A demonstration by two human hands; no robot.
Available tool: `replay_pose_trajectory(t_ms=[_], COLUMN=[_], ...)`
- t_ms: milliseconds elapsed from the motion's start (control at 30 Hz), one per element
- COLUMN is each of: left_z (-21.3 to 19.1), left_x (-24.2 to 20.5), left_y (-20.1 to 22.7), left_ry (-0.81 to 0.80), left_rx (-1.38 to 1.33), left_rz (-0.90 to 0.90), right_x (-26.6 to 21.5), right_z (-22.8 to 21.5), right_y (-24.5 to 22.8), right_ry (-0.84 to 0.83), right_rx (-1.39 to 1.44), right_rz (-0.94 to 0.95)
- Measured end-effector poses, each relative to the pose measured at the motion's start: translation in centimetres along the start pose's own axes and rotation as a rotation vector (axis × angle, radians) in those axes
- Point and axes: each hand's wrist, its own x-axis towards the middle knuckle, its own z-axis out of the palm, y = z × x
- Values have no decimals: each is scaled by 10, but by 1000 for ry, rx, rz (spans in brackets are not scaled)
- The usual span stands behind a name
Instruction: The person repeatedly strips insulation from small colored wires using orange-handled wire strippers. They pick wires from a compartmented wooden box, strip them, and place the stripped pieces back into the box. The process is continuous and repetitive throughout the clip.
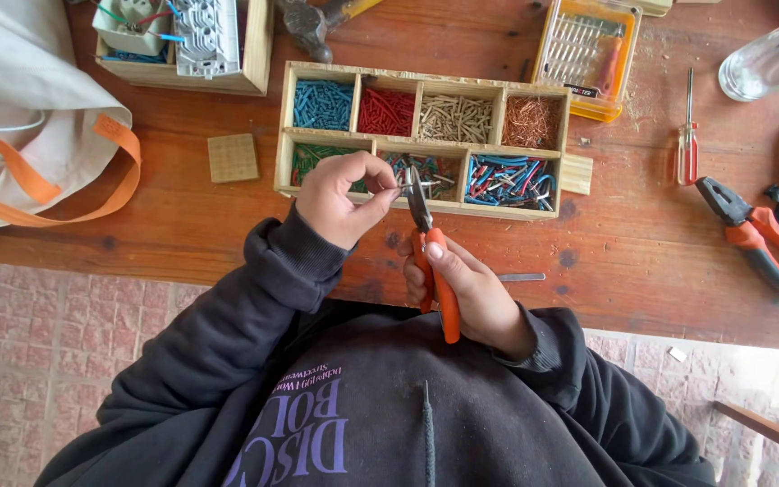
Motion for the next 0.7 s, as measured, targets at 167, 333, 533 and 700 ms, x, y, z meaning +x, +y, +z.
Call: replay_pose_trajectory(t_ms=[167,333,533,700], left_z=[2,1,4,1], left_x=[0,-1,-1,1], left_y=[-11,-5,-6,-4], left_ry=[-11,-20,-6,-35], left_rx=[86,218,299,382], left_rz=[49,22,-8,5], right_x=[4,9,9,11], right_z=[8,8,10,3], right_y=[0,4,2,5], right_ry=[39,71,118,130], right_rx=[31,38,13,-25], right_rz=[16,40,50,39])
